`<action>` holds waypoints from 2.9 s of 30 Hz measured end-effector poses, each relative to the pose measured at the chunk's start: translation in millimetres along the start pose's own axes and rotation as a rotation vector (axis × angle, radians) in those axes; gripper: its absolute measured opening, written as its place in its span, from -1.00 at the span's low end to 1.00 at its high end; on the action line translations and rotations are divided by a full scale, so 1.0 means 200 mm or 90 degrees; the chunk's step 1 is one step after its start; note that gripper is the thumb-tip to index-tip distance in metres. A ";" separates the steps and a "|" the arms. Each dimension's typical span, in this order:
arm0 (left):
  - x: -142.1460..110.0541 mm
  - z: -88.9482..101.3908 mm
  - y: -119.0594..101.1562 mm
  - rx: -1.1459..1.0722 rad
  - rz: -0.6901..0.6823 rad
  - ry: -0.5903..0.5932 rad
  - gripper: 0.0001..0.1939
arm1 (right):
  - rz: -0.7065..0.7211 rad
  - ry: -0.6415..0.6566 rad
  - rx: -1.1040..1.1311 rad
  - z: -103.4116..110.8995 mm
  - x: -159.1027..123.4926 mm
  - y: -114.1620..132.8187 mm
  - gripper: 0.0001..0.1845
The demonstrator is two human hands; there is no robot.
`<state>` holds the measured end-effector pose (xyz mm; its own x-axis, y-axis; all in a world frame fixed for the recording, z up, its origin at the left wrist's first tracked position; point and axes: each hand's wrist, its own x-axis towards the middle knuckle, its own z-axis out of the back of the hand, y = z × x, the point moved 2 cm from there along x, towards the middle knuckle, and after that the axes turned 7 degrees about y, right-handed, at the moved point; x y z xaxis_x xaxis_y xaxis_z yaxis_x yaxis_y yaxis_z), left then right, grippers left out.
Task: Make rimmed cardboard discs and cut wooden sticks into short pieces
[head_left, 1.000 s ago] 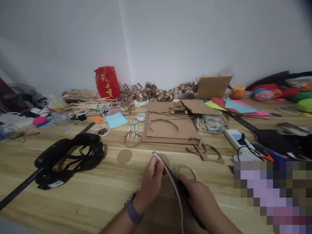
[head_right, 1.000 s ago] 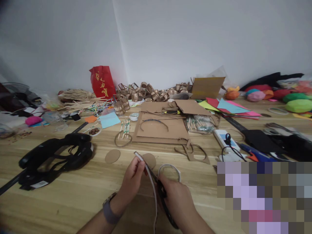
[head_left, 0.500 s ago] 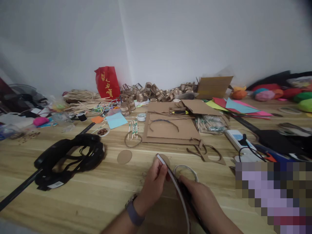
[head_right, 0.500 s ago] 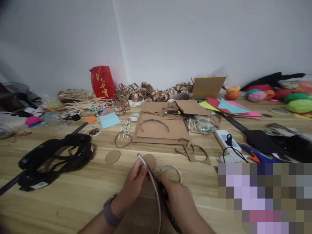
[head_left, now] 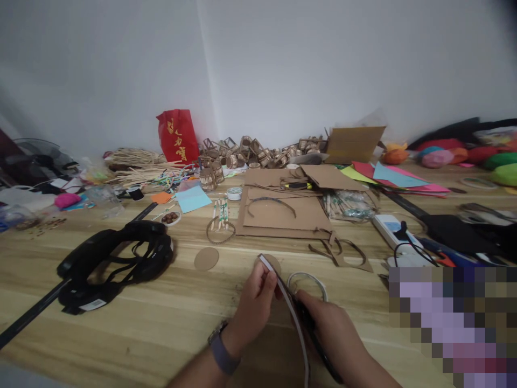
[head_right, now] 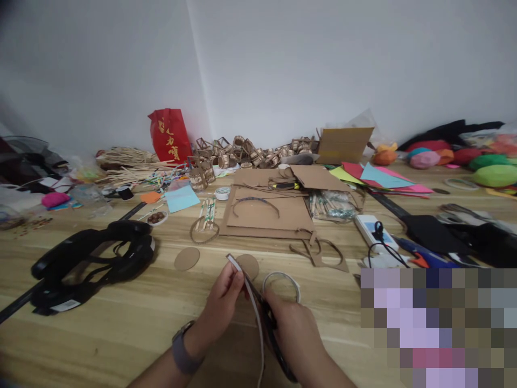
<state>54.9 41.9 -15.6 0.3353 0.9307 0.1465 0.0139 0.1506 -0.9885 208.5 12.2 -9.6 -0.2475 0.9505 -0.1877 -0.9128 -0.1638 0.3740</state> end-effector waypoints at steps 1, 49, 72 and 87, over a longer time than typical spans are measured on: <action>0.00 0.00 -0.01 0.001 0.000 0.000 -0.59 | 0.000 0.001 0.002 0.00 0.00 0.00 -0.47; -0.01 0.01 -0.02 0.126 0.009 -0.089 -0.64 | -0.046 0.072 -0.025 0.02 -0.01 0.04 -0.48; -0.01 -0.01 0.02 0.114 0.010 -0.084 -0.62 | -0.054 0.033 -0.034 0.01 0.00 0.02 -0.56; -0.02 -0.03 0.03 0.085 0.026 -0.062 -0.61 | -0.060 0.045 -0.028 0.02 -0.01 0.03 -0.44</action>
<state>59.1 37.2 -22.6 0.2404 0.9638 0.1154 -0.1247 0.1486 -0.9810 205.5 10.8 -4.1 -0.1813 0.9417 -0.2835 -0.9459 -0.0881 0.3122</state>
